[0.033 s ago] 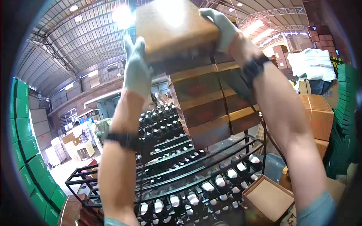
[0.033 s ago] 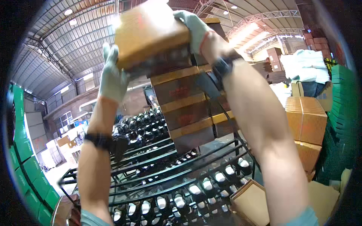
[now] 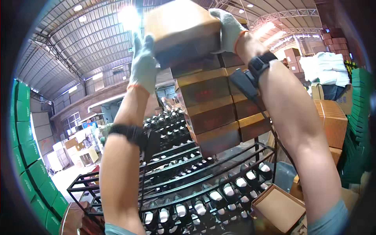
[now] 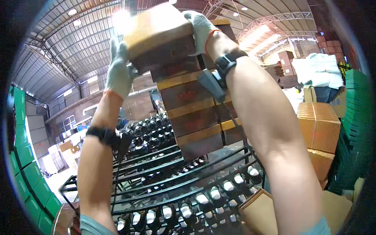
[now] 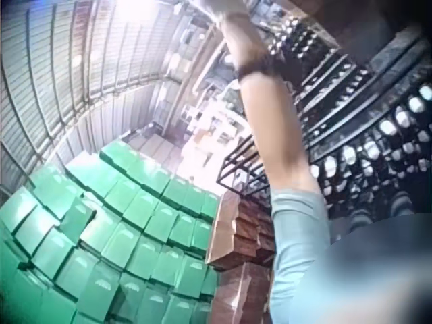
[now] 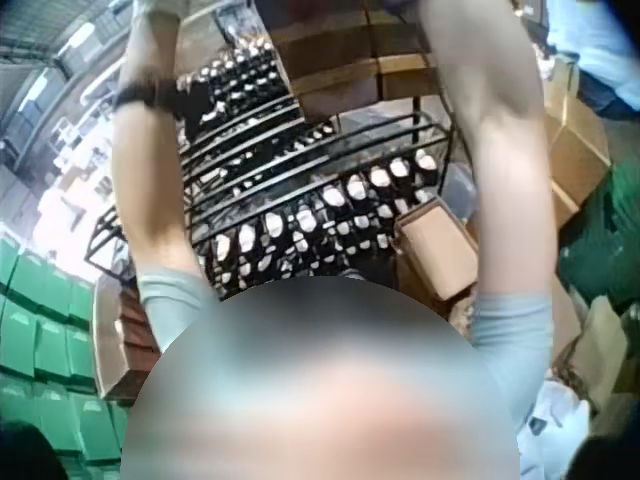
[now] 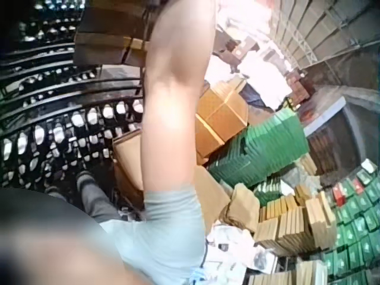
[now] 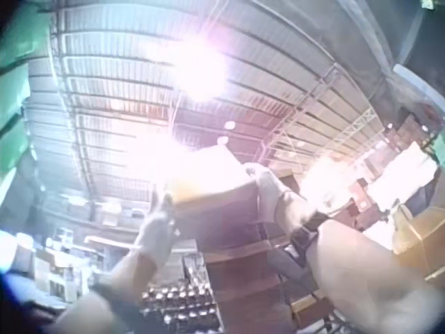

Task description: The recorder is taking finished shoes from a rack, placing them into shoe boxes, and stacking the boxed shoes.

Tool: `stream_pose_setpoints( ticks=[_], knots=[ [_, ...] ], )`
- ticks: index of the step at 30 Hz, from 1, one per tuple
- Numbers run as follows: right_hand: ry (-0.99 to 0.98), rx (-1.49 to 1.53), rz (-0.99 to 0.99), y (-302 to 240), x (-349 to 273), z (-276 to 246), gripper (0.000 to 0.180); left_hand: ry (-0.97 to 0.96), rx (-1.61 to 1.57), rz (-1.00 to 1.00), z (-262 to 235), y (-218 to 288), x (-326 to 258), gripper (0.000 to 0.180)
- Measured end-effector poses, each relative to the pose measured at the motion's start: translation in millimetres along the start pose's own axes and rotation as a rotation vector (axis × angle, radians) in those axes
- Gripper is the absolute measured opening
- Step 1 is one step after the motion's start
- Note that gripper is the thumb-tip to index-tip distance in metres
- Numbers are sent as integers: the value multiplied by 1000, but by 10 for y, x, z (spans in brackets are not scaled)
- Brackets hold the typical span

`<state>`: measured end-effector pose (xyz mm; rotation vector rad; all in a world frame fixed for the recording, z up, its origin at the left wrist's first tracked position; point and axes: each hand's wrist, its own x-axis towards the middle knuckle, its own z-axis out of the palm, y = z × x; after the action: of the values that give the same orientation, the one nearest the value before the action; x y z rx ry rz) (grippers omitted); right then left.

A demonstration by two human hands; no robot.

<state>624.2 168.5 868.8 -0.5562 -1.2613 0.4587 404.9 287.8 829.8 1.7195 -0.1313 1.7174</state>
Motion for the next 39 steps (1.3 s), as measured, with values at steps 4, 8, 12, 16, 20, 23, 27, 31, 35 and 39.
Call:
stream_pose_setpoints(
  ticks=[4, 8, 12, 16, 20, 23, 27, 31, 35, 39],
  knots=[
    [332, -430, -370, 866, 738, -732, 49, -142, 824, 570, 168, -632, 883, 54],
    [8, -577, -355, 1297, -1015, -372, 39, -282, 1345, 216, 48, -447, 931, 49],
    [-98, -753, -94, 1385, -2819, -835, 31, -436, 1507, 147, -80, -635, 633, 45],
    [247, -1224, 507, 1080, -4746, -2399, 33, -337, 1219, 765, -392, -608, -1201, 42],
    [-47, -1772, 1336, 886, -6522, -3145, 43, -375, 1713, -168, -1895, -227, -4357, 66],
    [-166, -1794, 1316, 1194, -7081, -3290, 34, -711, 2260, -743, -3213, 591, -7135, 103],
    [-175, -1763, 1271, 1184, -7200, -3401, 25, -471, 1761, -1657, -3018, 1339, -8036, 79],
    [138, -1541, 1346, 1009, -7182, -3363, 25, -181, 1815, -1394, -3051, 1501, -8406, 50],
    [700, -981, 1253, 1055, -7164, -3327, 18, -292, 1655, -1088, -2872, 1353, -8137, 37],
    [892, -516, 1115, 991, -7085, -3395, 15, -548, 1279, -625, -1985, 857, -7297, 25]
  ],
)
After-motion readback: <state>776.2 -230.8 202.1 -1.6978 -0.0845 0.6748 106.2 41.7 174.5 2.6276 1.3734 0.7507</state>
